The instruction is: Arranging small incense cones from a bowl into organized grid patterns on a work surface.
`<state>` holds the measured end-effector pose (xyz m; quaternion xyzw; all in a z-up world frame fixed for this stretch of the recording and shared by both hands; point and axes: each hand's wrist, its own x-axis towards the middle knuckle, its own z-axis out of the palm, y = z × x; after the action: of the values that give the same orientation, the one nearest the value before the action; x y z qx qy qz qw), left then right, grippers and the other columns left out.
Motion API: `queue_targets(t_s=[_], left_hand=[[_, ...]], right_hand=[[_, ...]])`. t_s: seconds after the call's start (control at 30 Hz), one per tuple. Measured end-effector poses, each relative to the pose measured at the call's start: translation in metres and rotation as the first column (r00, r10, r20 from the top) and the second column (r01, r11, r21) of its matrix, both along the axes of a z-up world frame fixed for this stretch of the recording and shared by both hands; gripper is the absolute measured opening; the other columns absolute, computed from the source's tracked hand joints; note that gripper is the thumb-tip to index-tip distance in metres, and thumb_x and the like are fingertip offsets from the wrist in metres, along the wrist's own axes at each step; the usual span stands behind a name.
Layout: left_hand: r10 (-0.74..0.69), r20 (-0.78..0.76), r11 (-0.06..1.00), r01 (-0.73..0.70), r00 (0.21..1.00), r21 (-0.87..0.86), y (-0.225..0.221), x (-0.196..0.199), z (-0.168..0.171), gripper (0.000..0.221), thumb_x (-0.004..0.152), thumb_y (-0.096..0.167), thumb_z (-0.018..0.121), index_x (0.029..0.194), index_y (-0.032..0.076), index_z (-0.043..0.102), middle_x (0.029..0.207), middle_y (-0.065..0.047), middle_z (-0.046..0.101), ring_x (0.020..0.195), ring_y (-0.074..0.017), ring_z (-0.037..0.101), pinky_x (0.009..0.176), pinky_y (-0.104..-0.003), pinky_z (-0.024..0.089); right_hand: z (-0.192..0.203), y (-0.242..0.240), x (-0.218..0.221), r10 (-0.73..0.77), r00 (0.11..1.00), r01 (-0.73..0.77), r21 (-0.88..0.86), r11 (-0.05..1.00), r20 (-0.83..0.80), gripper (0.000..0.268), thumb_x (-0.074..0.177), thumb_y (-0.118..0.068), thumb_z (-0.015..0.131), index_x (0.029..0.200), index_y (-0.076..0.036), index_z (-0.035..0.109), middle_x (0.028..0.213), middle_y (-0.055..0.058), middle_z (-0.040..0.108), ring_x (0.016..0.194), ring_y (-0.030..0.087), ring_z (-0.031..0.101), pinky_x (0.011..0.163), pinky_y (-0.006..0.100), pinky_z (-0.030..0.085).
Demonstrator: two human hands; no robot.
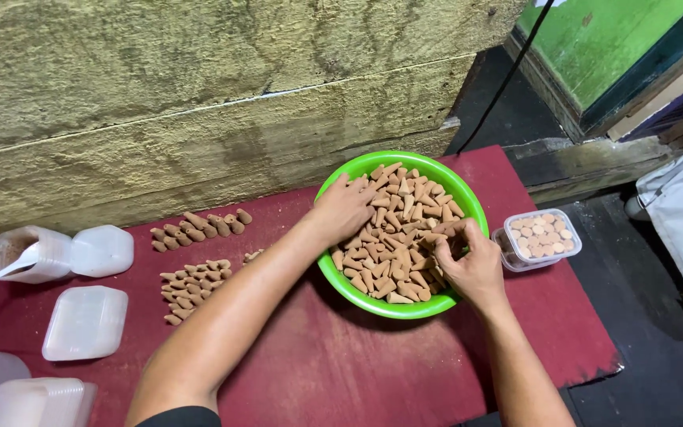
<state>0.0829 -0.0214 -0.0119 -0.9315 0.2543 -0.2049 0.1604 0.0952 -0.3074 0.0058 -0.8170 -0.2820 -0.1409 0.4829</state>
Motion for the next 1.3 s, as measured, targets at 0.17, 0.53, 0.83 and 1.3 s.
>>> queue_targets(t_s=[0.17, 0.53, 0.83, 1.3], left_hand=[[0.006, 0.018, 0.999, -0.005, 1.0, -0.047, 0.002, 0.003, -0.005, 0.02, 0.091, 0.024, 0.054, 0.086, 0.024, 0.073, 0.091, -0.005, 0.056, 0.09, -0.0296, 0.054, 0.075, -0.047, 0.04], [0.071, -0.434, 0.929, -0.218, 0.898, -0.299, 0.017, -0.005, 0.028, 0.024, 0.082, 0.046, 0.076, 0.097, 0.027, 0.074, 0.107, -0.003, 0.06, 0.103, -0.028, 0.061, 0.085, -0.044, 0.045], [-0.223, -0.491, 0.517, -0.325, 0.842, -0.792, 0.022, -0.093, 0.093, 0.027, 0.091, 0.014, 0.067, 0.117, 0.01, 0.067, 0.112, -0.024, 0.071, 0.108, -0.0486, 0.066, 0.091, -0.055, 0.055], [0.129, -0.443, 0.121, -0.457, 0.887, -0.881, 0.05, -0.261, 0.1, 0.032, 0.091, 0.015, 0.067, 0.123, 0.016, 0.065, 0.112, -0.018, 0.076, 0.104, -0.0362, 0.074, 0.079, -0.04, 0.064]], right_hand=[[-0.001, 0.002, -0.002, -0.017, 1.0, 0.017, -0.044, 0.999, -0.008, 0.014, 0.084, -0.01, 0.075, 0.092, -0.01, 0.062, 0.091, 0.006, 0.08, 0.073, 0.033, 0.073, 0.058, 0.041, 0.052], [0.001, 0.0, -0.005, -0.03, 0.999, 0.027, -0.087, 0.996, -0.034, 0.017, 0.083, -0.012, 0.076, 0.094, -0.013, 0.063, 0.091, 0.007, 0.079, 0.078, 0.035, 0.073, 0.059, 0.043, 0.053], [0.011, 0.002, 0.013, 0.199, 0.925, -0.159, 0.145, 0.977, -0.324, 0.016, 0.091, -0.003, 0.069, 0.106, -0.001, 0.064, 0.096, 0.018, 0.076, 0.084, 0.022, 0.07, 0.073, 0.038, 0.057], [0.034, 0.114, -0.063, 0.571, 0.747, -0.49, 0.298, 0.819, -0.341, 0.024, 0.094, 0.003, 0.065, 0.118, 0.004, 0.067, 0.099, 0.016, 0.07, 0.09, 0.019, 0.065, 0.076, 0.034, 0.059]])
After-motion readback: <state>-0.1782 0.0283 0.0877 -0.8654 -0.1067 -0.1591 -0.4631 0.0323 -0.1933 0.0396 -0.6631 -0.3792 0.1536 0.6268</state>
